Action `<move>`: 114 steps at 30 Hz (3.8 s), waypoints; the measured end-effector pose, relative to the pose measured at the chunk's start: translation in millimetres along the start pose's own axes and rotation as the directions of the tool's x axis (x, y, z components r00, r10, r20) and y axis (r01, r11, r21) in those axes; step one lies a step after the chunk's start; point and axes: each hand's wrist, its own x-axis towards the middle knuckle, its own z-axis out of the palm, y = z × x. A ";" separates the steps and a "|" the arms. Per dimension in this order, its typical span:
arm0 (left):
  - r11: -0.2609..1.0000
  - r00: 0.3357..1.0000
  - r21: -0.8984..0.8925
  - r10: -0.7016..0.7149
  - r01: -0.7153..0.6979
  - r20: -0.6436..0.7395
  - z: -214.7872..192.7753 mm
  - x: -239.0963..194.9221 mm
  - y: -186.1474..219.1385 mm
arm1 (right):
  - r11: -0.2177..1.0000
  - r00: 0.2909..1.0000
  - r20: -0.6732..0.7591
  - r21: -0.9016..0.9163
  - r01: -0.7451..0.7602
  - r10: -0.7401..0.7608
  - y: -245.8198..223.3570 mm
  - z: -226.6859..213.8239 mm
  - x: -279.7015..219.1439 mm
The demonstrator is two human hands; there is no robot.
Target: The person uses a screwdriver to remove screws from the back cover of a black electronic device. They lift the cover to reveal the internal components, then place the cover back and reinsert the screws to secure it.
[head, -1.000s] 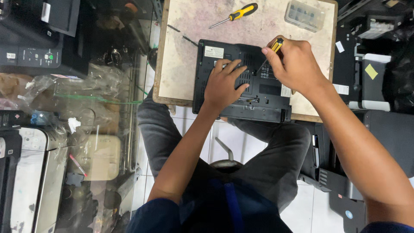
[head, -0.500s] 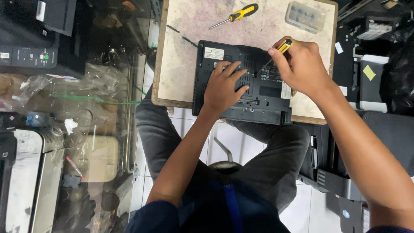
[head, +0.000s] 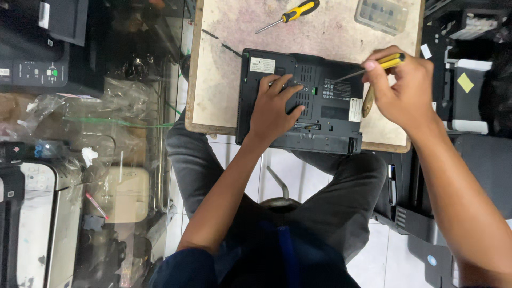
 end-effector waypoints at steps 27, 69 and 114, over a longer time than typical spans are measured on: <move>0.902 0.909 0.181 -0.352 0.393 -0.222 -24.4 -9.6 -32.1 | 0.499 0.493 0.075 -0.093 -0.862 0.867 80.6 82.9 -77.9; 0.941 0.901 0.270 0.073 -0.204 0.428 -55.8 -5.3 30.8 | 0.457 0.530 -0.105 0.662 -0.594 0.841 120.7 22.3 -63.2; 0.929 0.790 0.358 -0.286 0.091 0.542 -152.0 109.2 20.7 | 0.861 0.889 -0.035 0.270 -0.431 0.456 97.7 79.9 -87.5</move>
